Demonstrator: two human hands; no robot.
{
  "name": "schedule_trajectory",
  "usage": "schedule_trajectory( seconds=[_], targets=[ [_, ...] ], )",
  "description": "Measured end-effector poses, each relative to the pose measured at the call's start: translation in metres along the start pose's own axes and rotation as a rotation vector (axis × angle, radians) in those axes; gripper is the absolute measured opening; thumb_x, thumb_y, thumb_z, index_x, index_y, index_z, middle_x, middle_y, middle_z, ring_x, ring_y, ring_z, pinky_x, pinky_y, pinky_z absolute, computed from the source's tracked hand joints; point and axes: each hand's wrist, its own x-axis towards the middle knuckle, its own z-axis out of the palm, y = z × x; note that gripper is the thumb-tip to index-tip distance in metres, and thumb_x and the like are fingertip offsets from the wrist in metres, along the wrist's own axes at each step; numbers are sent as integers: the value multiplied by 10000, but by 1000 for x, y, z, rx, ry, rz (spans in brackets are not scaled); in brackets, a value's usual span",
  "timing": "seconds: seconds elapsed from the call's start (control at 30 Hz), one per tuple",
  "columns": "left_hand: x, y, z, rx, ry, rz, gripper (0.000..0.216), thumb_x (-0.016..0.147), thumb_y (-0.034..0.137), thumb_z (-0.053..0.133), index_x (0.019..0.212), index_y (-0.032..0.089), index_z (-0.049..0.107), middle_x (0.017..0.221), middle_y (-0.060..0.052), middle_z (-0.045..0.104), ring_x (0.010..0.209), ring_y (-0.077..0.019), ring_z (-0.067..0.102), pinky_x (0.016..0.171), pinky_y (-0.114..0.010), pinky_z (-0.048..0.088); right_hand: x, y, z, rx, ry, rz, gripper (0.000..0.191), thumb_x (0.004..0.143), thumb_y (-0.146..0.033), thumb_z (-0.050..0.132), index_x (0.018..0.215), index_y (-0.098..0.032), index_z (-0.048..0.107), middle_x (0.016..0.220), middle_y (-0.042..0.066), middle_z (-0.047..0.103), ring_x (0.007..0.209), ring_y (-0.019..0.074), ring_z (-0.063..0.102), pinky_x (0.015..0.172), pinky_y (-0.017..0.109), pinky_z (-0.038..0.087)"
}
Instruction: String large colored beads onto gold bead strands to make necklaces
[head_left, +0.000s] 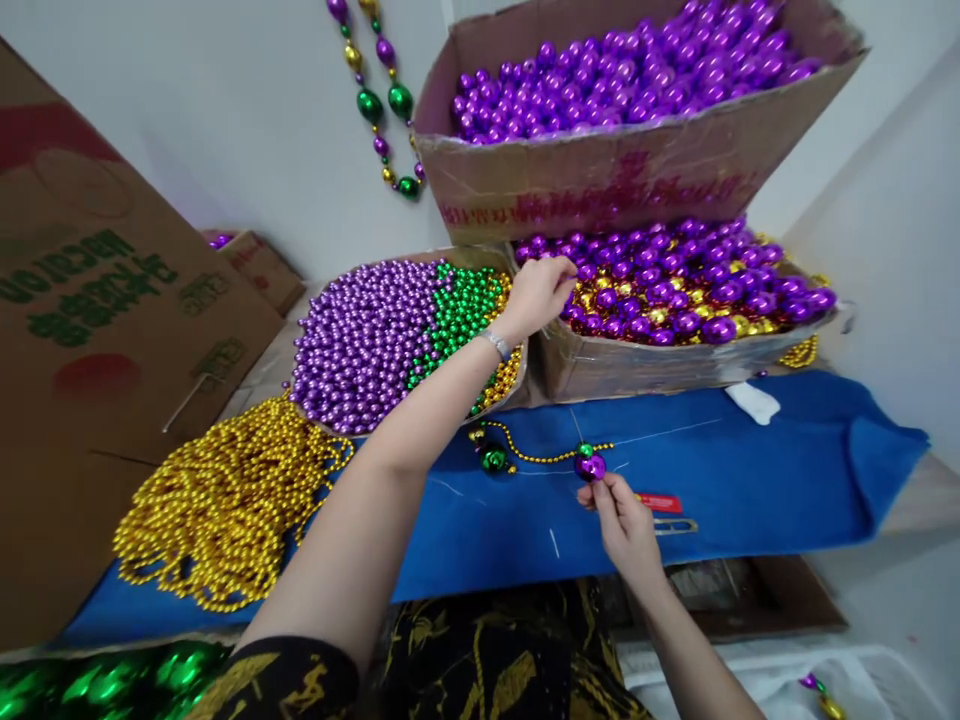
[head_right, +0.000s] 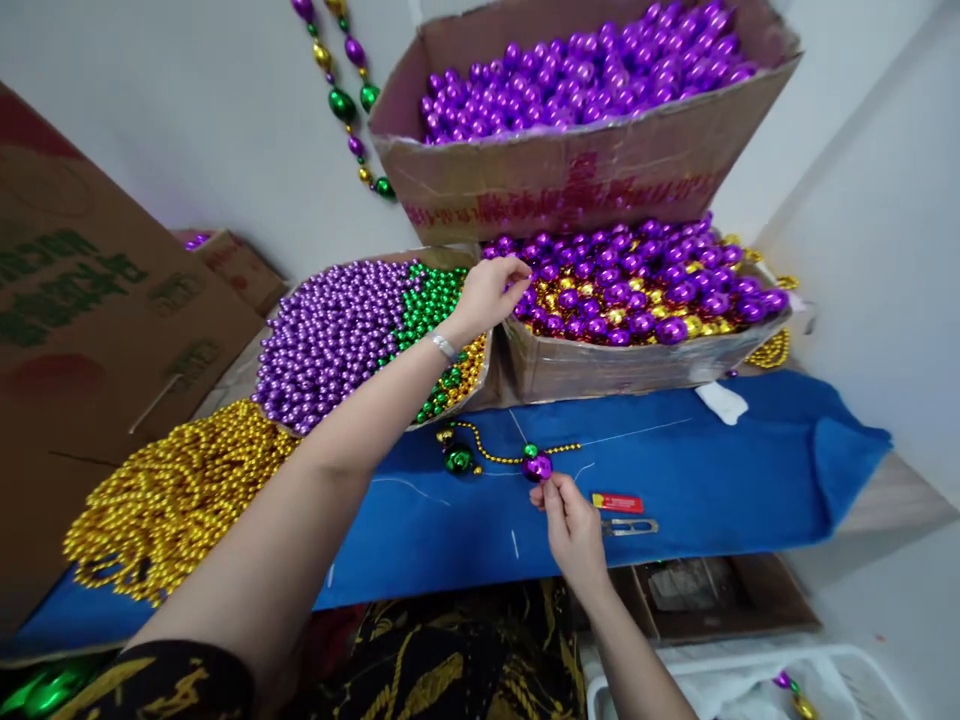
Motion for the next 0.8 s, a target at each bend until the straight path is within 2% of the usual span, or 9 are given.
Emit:
schedule_trajectory(
  seconds=[0.1, 0.2, 0.27, 0.37, 0.47, 0.53, 0.6, 0.73, 0.8],
  targets=[
    [36, 4, 25, 258, -260, 143, 245, 849, 63, 523, 1004, 103, 708, 985, -131, 709, 935, -232, 625, 911, -394, 441, 1, 4, -1, 8, 11, -12, 325, 984, -476, 438, 953, -198, 605, 858, 64, 728, 762, 160, 703, 723, 241, 571],
    [53, 15, 45, 422, -395, 207, 370, 806, -12, 495, 1097, 101, 694, 1078, -173, 679, 1029, -280, 589, 814, -369, 450, 2, 5, -1, -9, 17, -40, 332, 990, -464, 426, 934, -197, 615, 817, 55, 722, 730, 154, 696, 699, 229, 565],
    [60, 21, 54, 474, -433, 211, 389, 815, -16, 484, 1115, 116, 692, 1097, -180, 670, 1091, -309, 556, 769, -351, 442, 2, 4, -1, -19, 22, -53, 330, 995, -451, 417, 937, -197, 620, 814, 52, 719, 727, 152, 693, 692, 225, 559],
    [66, 24, 61, 487, -444, 216, 372, 843, -4, 469, 1117, 122, 686, 1083, -175, 675, 1123, -317, 531, 782, -348, 429, 0, 3, -2, -15, 17, -52, 323, 1001, -436, 406, 947, -201, 621, 828, 51, 718, 737, 150, 693, 695, 225, 558],
    [62, 23, 51, 420, -386, 188, 356, 832, 18, 504, 1128, 117, 674, 1103, -177, 668, 1139, -317, 525, 815, -361, 431, 0, 3, -4, -9, 22, -36, 321, 994, -446, 420, 945, -200, 621, 831, 56, 722, 746, 158, 700, 702, 235, 566],
    [49, 20, 33, 264, -289, 135, 347, 820, 73, 560, 1147, 125, 665, 1122, -164, 660, 1148, -309, 524, 852, -374, 440, 0, 3, -7, 2, 24, -16, 324, 988, -458, 430, 956, -198, 620, 839, 62, 729, 746, 164, 706, 708, 244, 576],
    [22, 17, 9, -62, -188, 29, 352, 824, 155, 607, 1174, 147, 651, 1103, -128, 668, 1087, -265, 566, 871, -367, 459, 0, 2, -9, 7, 23, -2, 320, 985, -462, 437, 957, -197, 614, 855, 65, 734, 745, 163, 710, 716, 249, 581],
    [-59, 19, -33, -987, -112, -386, 303, 848, 285, 619, 1134, 186, 635, 1016, -61, 693, 884, -164, 659, 791, -305, 527, 0, -7, -10, -56, 14, -62, 265, 987, -419, 455, 936, -203, 601, 838, 43, 729, 738, 142, 707, 692, 221, 564],
    [-102, 24, -42, -1294, -71, -603, 249, 826, 304, 648, 1041, 178, 637, 1000, -53, 703, 834, -147, 682, 773, -290, 546, -1, -13, -7, -134, -1, -149, 224, 988, -376, 462, 944, -207, 602, 787, 21, 713, 711, 129, 696, 667, 207, 543]
  ],
)
